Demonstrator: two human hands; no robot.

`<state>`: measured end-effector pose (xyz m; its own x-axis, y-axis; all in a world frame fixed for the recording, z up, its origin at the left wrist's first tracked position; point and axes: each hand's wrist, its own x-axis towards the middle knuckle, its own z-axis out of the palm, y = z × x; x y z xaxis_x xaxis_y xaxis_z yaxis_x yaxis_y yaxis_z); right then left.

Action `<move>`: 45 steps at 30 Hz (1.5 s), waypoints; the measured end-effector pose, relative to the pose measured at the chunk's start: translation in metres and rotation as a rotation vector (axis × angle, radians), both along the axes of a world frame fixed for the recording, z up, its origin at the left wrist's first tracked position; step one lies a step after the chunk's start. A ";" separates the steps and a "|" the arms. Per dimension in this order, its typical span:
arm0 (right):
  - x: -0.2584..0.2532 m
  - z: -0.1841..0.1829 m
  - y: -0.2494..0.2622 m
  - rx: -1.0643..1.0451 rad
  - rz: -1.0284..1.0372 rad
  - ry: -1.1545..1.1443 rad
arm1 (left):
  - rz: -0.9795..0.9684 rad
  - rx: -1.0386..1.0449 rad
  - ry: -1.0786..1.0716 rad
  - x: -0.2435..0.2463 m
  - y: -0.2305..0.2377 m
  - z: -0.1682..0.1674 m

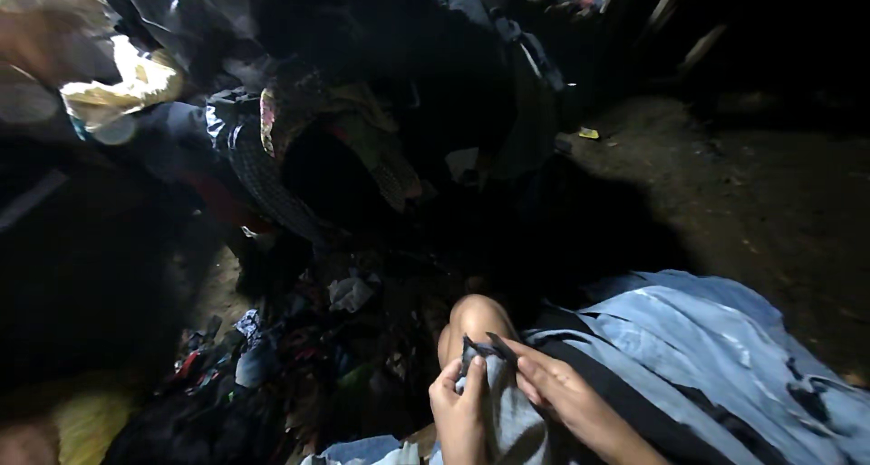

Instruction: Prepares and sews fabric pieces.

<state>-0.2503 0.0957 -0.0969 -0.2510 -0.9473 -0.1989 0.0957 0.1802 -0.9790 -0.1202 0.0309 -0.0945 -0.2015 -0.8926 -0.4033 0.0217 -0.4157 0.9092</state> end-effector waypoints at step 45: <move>0.023 -0.005 0.022 0.032 -0.053 0.762 | 0.000 -0.042 -0.002 -0.001 0.003 0.000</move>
